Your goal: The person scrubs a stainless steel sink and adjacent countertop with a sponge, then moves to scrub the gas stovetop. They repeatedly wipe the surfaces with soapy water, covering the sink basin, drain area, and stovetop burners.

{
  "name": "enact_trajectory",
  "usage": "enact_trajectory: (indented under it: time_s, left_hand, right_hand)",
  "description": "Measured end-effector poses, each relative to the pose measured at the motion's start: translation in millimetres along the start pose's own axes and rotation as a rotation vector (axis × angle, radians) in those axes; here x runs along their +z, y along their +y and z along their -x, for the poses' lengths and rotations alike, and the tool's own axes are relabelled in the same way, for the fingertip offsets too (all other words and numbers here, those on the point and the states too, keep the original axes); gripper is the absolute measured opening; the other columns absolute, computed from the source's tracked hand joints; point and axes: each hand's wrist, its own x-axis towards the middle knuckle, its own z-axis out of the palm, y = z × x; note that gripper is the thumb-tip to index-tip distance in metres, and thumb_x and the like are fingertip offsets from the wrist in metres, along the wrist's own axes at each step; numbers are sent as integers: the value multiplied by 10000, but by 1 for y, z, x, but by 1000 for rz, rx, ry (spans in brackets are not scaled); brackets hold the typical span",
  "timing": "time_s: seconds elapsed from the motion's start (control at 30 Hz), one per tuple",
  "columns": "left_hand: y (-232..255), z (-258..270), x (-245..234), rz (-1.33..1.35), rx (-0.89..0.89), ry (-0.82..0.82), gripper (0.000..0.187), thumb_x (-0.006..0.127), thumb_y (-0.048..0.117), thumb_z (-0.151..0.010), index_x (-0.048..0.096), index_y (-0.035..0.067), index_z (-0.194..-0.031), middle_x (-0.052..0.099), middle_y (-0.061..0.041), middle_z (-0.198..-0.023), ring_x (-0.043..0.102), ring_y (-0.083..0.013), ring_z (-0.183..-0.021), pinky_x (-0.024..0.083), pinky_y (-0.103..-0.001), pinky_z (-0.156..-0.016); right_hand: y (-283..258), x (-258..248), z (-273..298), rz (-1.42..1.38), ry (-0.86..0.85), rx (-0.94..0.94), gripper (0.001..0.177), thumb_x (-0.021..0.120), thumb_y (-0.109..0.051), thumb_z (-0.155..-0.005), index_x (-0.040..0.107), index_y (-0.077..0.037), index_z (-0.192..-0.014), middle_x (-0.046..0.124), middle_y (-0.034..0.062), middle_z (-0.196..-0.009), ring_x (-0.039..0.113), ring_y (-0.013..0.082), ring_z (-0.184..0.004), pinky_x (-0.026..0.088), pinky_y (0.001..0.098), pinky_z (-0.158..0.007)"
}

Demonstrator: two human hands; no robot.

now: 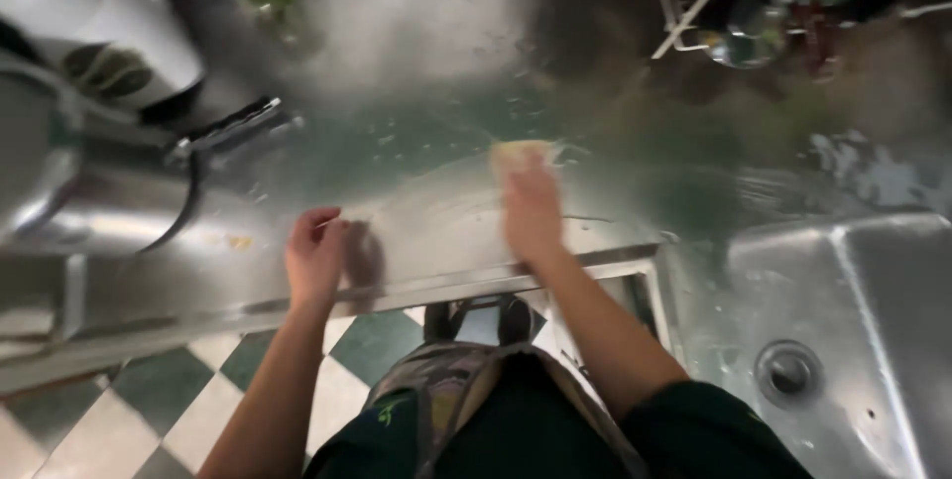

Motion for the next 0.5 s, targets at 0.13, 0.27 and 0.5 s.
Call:
enact_trajectory:
  time_s: [0.13,0.27,0.5]
  left_hand:
    - [-1,-8,10,-74,-40,-68,241,663,168,-955,718,38,-1150,741,-100,-988,677,-149,-868,537,-299,-768]
    - [1,-8,20,-42,28,-88,254,648,168,-956,720,41,-1163,747,-117,-1002,679,-167,-885,532,-307,-780]
    - [7,4,29,-75,-1,-173,291,691,222,-931,694,50,-1166,747,-108,-1000,717,-207,-920,569,-361,-798]
  right_hand:
    - [128,-42,53,147,-81,352,659,507,-145,-960,384,3,-1591,394,300,-1558,319,446,-1459,200,561,-1212]
    - [250,-66,124,714,-59,326,534,518,-230,-933,525,-45,-1433,452,167,-1604,324,399,-1523,163,503,-1273]
    - [371,-76,235,613,532,141,331,576,-149,-1018,618,-6,-1313,641,130,-1339,613,300,-1280,492,405,-1147]
